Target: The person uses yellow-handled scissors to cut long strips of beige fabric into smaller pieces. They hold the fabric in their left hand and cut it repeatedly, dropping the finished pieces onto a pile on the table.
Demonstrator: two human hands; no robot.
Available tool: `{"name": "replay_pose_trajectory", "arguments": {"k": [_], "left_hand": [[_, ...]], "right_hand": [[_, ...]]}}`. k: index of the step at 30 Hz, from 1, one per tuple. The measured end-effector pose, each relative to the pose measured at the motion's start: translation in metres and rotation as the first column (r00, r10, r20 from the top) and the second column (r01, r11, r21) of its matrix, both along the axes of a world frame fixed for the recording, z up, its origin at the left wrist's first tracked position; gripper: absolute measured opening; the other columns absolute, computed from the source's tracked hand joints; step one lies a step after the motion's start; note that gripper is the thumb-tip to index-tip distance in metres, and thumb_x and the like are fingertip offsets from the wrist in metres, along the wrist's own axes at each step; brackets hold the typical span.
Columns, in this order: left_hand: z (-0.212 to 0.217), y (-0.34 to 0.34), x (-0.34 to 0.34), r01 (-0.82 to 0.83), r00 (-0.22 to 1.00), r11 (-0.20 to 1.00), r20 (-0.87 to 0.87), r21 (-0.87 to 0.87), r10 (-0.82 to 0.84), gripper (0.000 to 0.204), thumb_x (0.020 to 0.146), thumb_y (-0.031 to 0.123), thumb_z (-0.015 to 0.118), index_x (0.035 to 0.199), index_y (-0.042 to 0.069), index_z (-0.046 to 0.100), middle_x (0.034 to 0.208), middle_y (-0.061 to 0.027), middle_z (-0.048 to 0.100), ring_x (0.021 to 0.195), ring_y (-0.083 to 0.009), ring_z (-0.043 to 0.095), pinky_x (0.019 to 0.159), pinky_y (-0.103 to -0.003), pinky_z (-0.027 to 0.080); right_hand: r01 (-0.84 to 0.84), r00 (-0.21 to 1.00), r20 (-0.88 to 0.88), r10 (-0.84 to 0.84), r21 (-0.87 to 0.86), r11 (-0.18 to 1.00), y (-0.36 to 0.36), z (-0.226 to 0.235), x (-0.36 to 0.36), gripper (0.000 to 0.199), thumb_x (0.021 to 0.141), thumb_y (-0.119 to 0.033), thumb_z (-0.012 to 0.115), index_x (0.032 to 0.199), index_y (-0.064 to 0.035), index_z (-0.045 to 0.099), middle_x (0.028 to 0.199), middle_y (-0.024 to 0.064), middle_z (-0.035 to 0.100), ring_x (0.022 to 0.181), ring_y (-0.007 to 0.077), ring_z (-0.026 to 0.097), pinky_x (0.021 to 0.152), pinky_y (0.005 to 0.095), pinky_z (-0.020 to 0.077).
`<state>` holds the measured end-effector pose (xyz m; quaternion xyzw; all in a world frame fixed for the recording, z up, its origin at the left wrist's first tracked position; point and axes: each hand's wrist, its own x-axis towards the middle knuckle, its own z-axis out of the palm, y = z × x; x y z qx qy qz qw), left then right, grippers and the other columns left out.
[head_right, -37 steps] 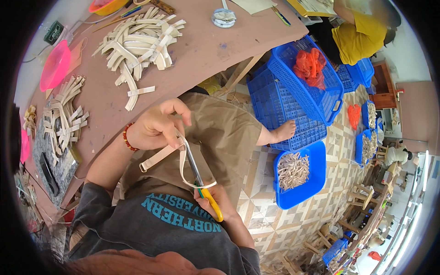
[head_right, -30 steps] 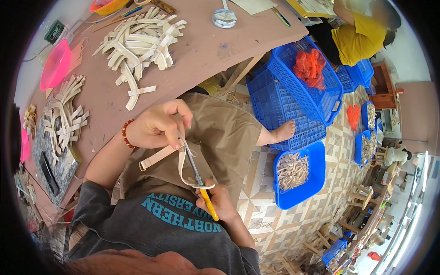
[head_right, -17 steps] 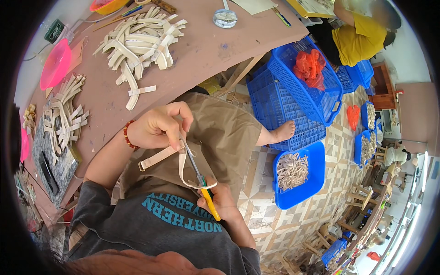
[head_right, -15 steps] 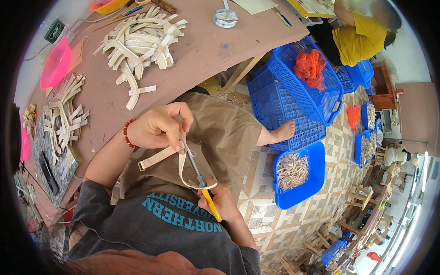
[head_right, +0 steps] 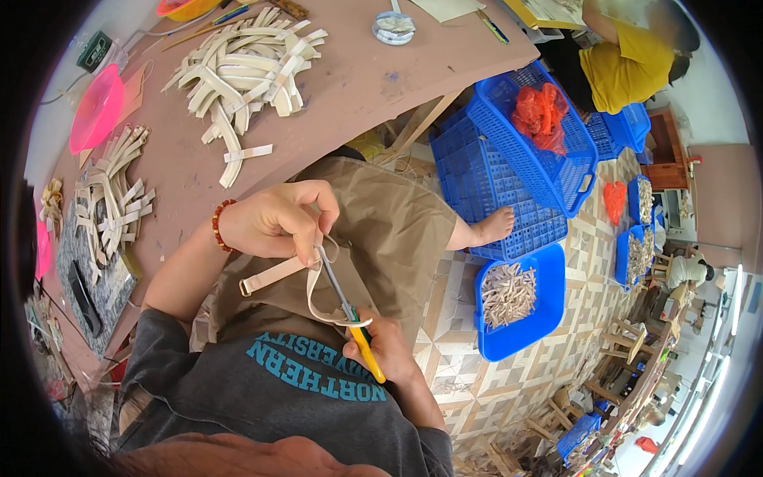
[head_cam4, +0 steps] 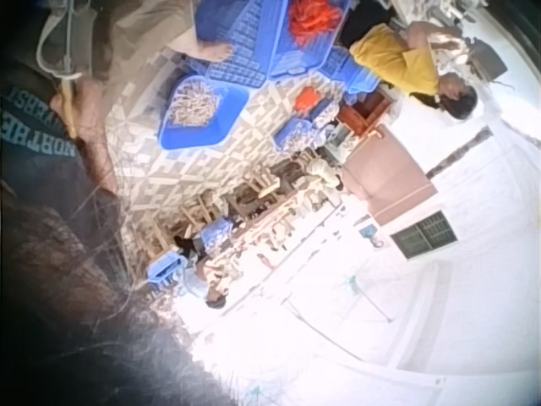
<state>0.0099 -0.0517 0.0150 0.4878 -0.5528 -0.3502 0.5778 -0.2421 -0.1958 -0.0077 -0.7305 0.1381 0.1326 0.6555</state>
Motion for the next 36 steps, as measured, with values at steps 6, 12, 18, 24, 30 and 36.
{"name": "replay_pose_trajectory", "arguments": {"k": [6, 12, 18, 24, 30, 36], "left_hand": [[0.002, -0.009, -0.016, -0.142, 0.895, 0.977, -0.401, 0.158, 0.195, 0.025, 0.077, -0.004, 0.066, 0.098, 0.007, 0.055, 0.091, -0.0057, 0.057, 0.077, -0.0112, 0.062, 0.066, -0.022, 0.052], [-0.006, -0.012, -0.035, -0.154, 0.642, 0.937, -0.689, 0.314, 0.336, 0.041, 0.077, 0.001, 0.070, 0.108, 0.006, 0.044, 0.084, -0.0039, 0.062, 0.073, -0.0091, 0.061, 0.060, -0.020, 0.050], [-0.004, -0.007, -0.028, -0.014, 0.701, 0.943, -0.670, 0.331, 0.245, 0.044, 0.074, 0.002, 0.072, 0.105, 0.004, 0.041, 0.083, -0.0083, 0.063, 0.068, -0.0096, 0.059, 0.057, -0.022, 0.046], [-0.002, -0.009, -0.024, 0.030, 0.724, 0.934, -0.652, 0.356, 0.226, 0.045, 0.073, 0.000, 0.072, 0.105, 0.003, 0.041, 0.083, -0.0097, 0.063, 0.068, -0.0105, 0.060, 0.058, -0.022, 0.047], [-0.004, -0.010, -0.022, 0.034, 0.733, 0.935, -0.645, 0.353, 0.217, 0.046, 0.073, -0.001, 0.072, 0.105, 0.003, 0.040, 0.084, -0.0101, 0.063, 0.070, -0.0109, 0.061, 0.058, -0.022, 0.048], [-0.001, -0.009, -0.021, 0.052, 0.721, 0.933, -0.660, 0.355, 0.211, 0.045, 0.073, -0.001, 0.072, 0.105, 0.003, 0.040, 0.085, -0.0099, 0.063, 0.072, -0.0109, 0.061, 0.059, -0.022, 0.049]], "right_hand": [[0.121, 0.993, -0.012, -0.121, 0.094, 0.988, 0.001, -0.011, -0.002, 0.044, 0.079, -0.044, 0.067, 0.082, -0.0027, 0.054, 0.069, 0.0011, 0.051, 0.063, 0.0086, 0.049, 0.057, 0.0233, 0.0388], [0.206, 0.978, -0.023, -0.206, 0.193, 0.959, 0.003, -0.027, -0.005, 0.048, 0.078, -0.045, 0.069, 0.088, -0.0016, 0.054, 0.075, -0.0007, 0.050, 0.063, 0.0058, 0.046, 0.055, 0.0197, 0.0357], [0.183, 0.982, -0.030, -0.186, 0.382, 0.906, 0.006, -0.011, 0.001, 0.056, 0.076, -0.054, 0.068, 0.087, -0.0010, 0.054, 0.074, -0.0021, 0.049, 0.064, 0.0063, 0.045, 0.056, 0.0205, 0.0361], [0.210, 0.977, -0.054, -0.206, 0.413, 0.886, 0.008, -0.007, 0.004, 0.065, 0.071, -0.062, 0.067, 0.090, -0.0015, 0.053, 0.072, -0.0023, 0.047, 0.062, 0.0046, 0.042, 0.054, 0.0192, 0.0331], [0.153, 0.988, -0.076, -0.134, 0.370, 0.916, 0.004, -0.008, 0.002, 0.087, 0.064, -0.073, 0.061, 0.104, 0.0024, 0.047, 0.075, 0.0025, 0.047, 0.065, 0.0073, 0.043, 0.056, 0.0217, 0.0345], [0.167, 0.985, -0.099, -0.141, 0.348, 0.923, 0.001, -0.007, 0.001, 0.057, 0.076, -0.056, 0.066, 0.086, -0.0018, 0.052, 0.074, -0.0019, 0.047, 0.064, 0.0052, 0.043, 0.056, 0.0198, 0.0349]]}}
